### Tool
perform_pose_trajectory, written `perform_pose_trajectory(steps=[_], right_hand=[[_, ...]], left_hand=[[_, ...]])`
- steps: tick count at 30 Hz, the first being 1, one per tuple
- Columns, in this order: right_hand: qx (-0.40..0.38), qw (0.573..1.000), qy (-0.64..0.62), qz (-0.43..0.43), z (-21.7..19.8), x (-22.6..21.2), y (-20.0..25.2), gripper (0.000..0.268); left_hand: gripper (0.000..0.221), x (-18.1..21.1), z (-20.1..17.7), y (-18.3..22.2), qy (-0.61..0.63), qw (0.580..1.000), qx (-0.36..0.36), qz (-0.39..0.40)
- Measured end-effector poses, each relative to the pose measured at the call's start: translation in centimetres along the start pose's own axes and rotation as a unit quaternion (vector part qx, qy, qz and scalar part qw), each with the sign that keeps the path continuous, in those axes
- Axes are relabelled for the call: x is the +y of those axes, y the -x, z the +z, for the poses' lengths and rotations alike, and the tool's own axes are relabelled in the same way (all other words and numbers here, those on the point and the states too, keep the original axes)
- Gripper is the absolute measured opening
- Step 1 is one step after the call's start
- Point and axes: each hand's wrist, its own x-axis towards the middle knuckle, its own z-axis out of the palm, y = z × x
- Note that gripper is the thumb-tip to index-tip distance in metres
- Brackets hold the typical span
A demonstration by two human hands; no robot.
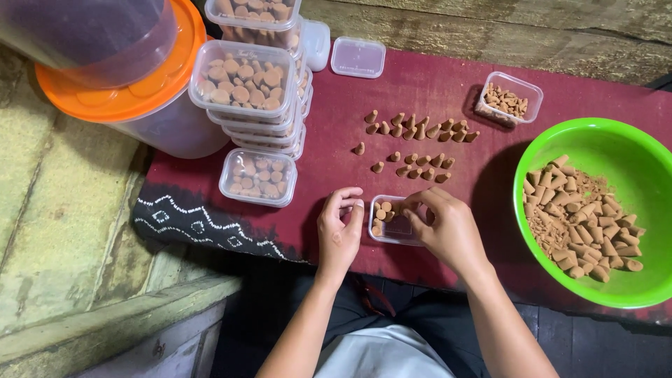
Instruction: Packing finished incense cones from a large bowl and table into small plastic containers for storage or sale.
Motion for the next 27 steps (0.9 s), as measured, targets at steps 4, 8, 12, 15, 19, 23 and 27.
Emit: perform_pose_trajectory(steps=[4, 8, 12, 15, 19, 23, 27], right_hand=[[0.011, 1.0, -0.002, -0.014, -0.4, -0.1, -1.2, 0.015], [0.016, 0.999, 0.013, -0.031, -0.7, -0.3, -2.9, 0.013], [0.022, 0.998, 0.003, -0.056, -0.5, -0.3, -4.8, 0.014], [0.019, 0.998, 0.003, -0.055, -0.1, 0.7, -5.6, 0.014], [0.021, 0.998, 0.017, -0.062, 0.8, 1.7, -6.7, 0.012], [0.01, 0.998, 0.033, -0.054, 1.7, 3.0, -7.7, 0.009], [-0.003, 0.997, 0.055, -0.047, 1.9, 2.1, -8.5, 0.013]], left_hand=[[0.019, -0.1, 0.5, -1.1, 0.001, 1.0, 0.004, 0.005], [0.02, 0.0, 0.8, -2.4, 0.005, 1.0, 0.008, 0.015], [0.019, -0.2, 1.1, -3.6, 0.01, 1.0, 0.012, 0.024], [0.018, 0.2, 1.2, -4.4, 0.007, 1.0, 0.012, 0.027], [0.016, 0.3, 1.7, -5.3, 0.003, 1.0, 0.01, 0.022], [0.009, -0.3, 2.1, -6.0, -0.002, 1.0, 0.015, 0.028], [0.006, -0.8, 2.2, -6.4, -0.008, 0.999, 0.023, 0.024]])
